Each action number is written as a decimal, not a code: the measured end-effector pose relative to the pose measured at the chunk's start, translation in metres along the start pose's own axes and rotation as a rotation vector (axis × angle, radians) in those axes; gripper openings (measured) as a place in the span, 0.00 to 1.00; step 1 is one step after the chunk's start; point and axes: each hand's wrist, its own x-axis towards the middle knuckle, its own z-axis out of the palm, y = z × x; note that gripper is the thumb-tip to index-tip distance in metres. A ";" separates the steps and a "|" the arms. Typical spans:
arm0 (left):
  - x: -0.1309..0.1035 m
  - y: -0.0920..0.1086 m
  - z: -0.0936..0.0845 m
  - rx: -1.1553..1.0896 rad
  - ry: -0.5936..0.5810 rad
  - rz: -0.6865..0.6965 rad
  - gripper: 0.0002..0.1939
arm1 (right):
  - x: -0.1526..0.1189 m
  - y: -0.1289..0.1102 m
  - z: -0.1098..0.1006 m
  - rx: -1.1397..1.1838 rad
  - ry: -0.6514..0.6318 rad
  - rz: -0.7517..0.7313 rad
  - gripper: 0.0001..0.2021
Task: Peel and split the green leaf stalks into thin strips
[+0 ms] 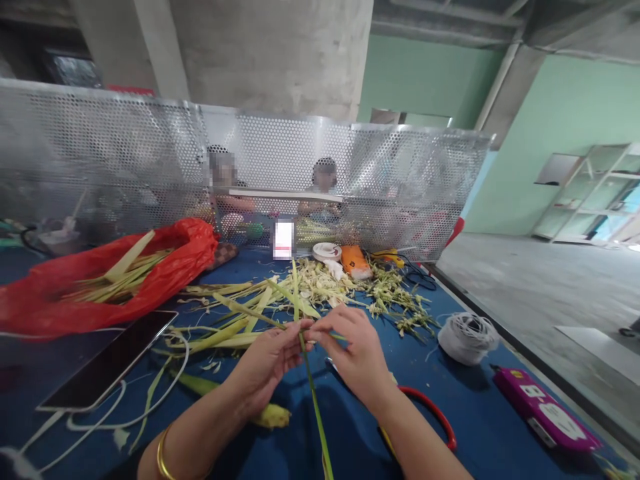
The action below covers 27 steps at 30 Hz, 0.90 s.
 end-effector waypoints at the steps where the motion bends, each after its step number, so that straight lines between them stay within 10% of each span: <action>1: 0.000 0.000 0.000 0.022 -0.003 0.015 0.18 | -0.001 -0.005 0.001 0.010 -0.061 -0.029 0.05; 6: 0.001 0.000 0.000 0.094 0.010 0.034 0.18 | -0.002 -0.013 0.001 0.094 -0.124 -0.016 0.07; 11: -0.002 -0.003 0.003 0.218 -0.141 -0.062 0.19 | 0.001 0.002 0.001 0.211 0.041 0.277 0.11; 17: -0.008 -0.008 0.010 0.373 -0.130 -0.092 0.19 | 0.004 0.001 0.007 0.703 -0.142 0.641 0.14; 27: -0.006 -0.008 0.014 0.477 0.009 -0.018 0.14 | -0.004 -0.013 0.012 0.335 -0.007 0.316 0.06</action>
